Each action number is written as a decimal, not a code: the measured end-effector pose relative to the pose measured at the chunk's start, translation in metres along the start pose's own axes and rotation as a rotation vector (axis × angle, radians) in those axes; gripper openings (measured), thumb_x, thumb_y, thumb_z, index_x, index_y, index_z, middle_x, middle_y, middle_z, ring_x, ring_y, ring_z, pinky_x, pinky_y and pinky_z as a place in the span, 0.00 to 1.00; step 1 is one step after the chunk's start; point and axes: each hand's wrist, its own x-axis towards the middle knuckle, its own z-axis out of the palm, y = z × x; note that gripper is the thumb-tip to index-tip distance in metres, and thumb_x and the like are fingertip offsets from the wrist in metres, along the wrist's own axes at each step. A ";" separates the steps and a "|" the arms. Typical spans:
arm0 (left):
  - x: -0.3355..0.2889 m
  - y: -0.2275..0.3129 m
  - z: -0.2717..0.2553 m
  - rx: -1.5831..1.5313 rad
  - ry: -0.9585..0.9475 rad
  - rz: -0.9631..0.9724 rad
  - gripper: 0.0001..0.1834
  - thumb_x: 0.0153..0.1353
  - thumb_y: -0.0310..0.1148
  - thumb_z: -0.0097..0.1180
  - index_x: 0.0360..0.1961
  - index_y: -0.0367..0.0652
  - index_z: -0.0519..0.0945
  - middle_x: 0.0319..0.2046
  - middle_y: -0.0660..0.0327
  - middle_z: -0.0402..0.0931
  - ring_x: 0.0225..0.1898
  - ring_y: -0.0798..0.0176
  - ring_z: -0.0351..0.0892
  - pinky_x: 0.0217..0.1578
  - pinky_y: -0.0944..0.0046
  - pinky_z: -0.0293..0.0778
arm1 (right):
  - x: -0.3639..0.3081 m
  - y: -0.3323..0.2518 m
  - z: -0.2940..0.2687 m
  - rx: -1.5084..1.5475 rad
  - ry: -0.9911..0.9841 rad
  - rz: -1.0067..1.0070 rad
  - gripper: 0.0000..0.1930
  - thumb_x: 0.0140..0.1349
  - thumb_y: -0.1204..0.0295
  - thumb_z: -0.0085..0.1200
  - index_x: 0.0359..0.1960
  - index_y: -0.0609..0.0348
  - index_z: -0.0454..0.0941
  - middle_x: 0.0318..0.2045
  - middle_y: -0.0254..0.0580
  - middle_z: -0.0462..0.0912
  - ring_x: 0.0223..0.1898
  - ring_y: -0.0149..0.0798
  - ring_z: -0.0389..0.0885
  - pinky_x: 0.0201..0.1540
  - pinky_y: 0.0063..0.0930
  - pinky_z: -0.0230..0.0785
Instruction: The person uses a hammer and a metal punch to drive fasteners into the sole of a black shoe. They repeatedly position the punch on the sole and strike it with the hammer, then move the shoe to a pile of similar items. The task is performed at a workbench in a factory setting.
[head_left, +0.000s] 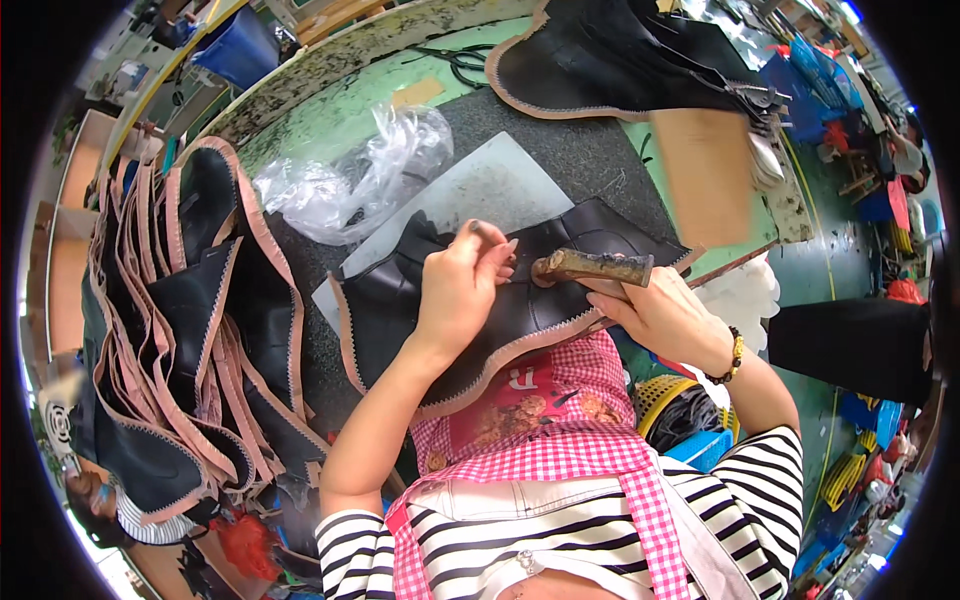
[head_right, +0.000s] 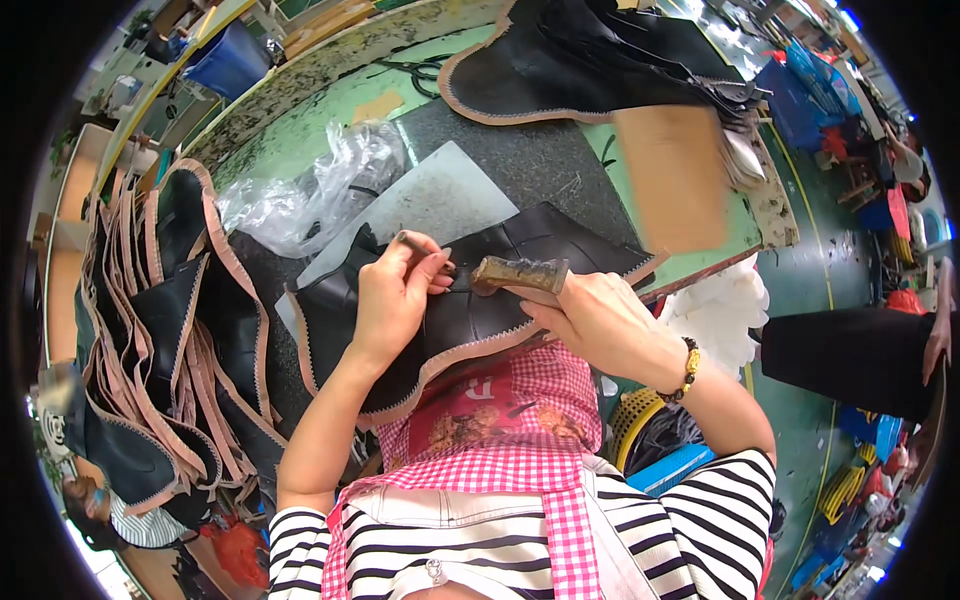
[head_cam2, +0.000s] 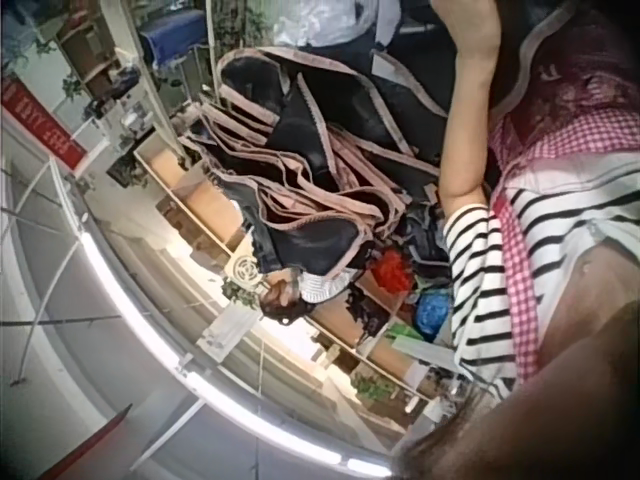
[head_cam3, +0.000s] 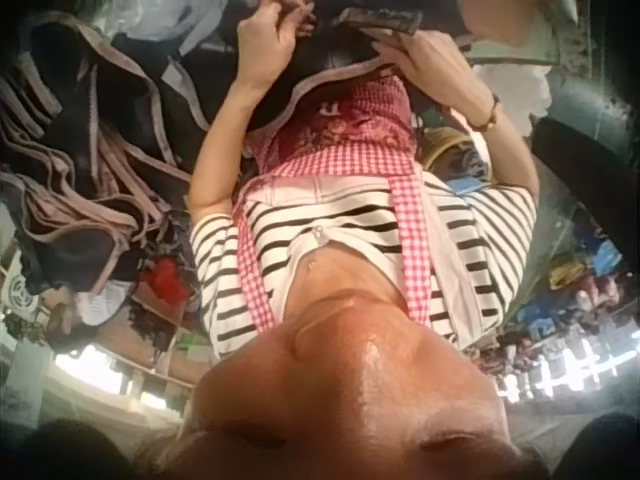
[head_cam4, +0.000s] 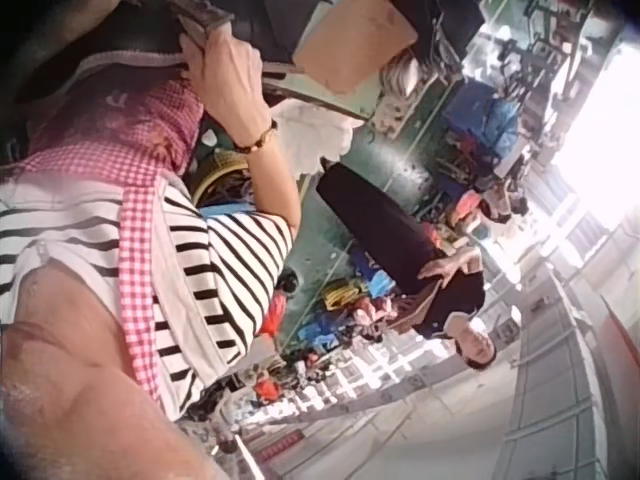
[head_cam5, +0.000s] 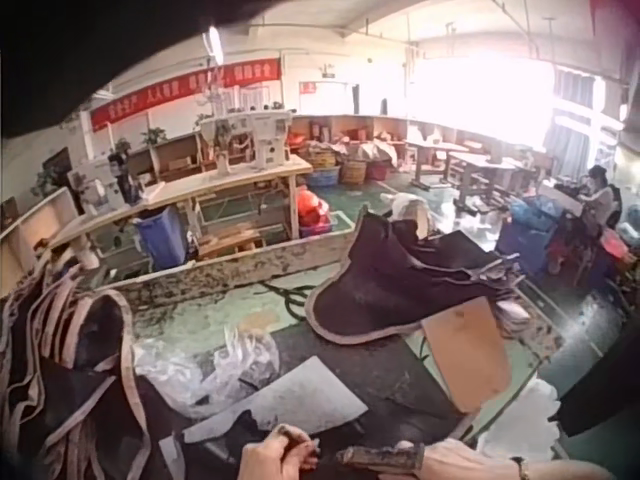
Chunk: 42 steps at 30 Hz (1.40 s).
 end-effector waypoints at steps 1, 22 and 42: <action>0.000 0.000 -0.001 -0.046 -0.004 -0.026 0.05 0.66 0.27 0.56 0.36 0.36 0.76 0.28 0.60 0.83 0.29 0.70 0.83 0.32 0.69 0.80 | -0.001 0.001 0.002 -0.002 0.019 -0.001 0.16 0.65 0.66 0.51 0.54 0.51 0.77 0.27 0.55 0.79 0.28 0.57 0.78 0.32 0.45 0.71; 0.000 -0.001 0.008 0.528 0.027 0.512 0.07 0.59 0.29 0.60 0.36 0.38 0.77 0.22 0.53 0.78 0.26 0.49 0.82 0.26 0.57 0.75 | 0.015 -0.043 -0.049 -0.037 0.127 -0.223 0.16 0.62 0.71 0.55 0.52 0.60 0.77 0.33 0.57 0.81 0.31 0.56 0.81 0.33 0.38 0.75; 0.001 -0.005 0.007 0.094 -0.002 0.120 0.04 0.63 0.26 0.59 0.35 0.35 0.79 0.25 0.61 0.82 0.27 0.71 0.82 0.30 0.71 0.78 | 0.006 -0.012 -0.044 -0.032 0.158 -0.027 0.11 0.63 0.68 0.54 0.40 0.65 0.72 0.20 0.54 0.77 0.22 0.55 0.77 0.26 0.44 0.69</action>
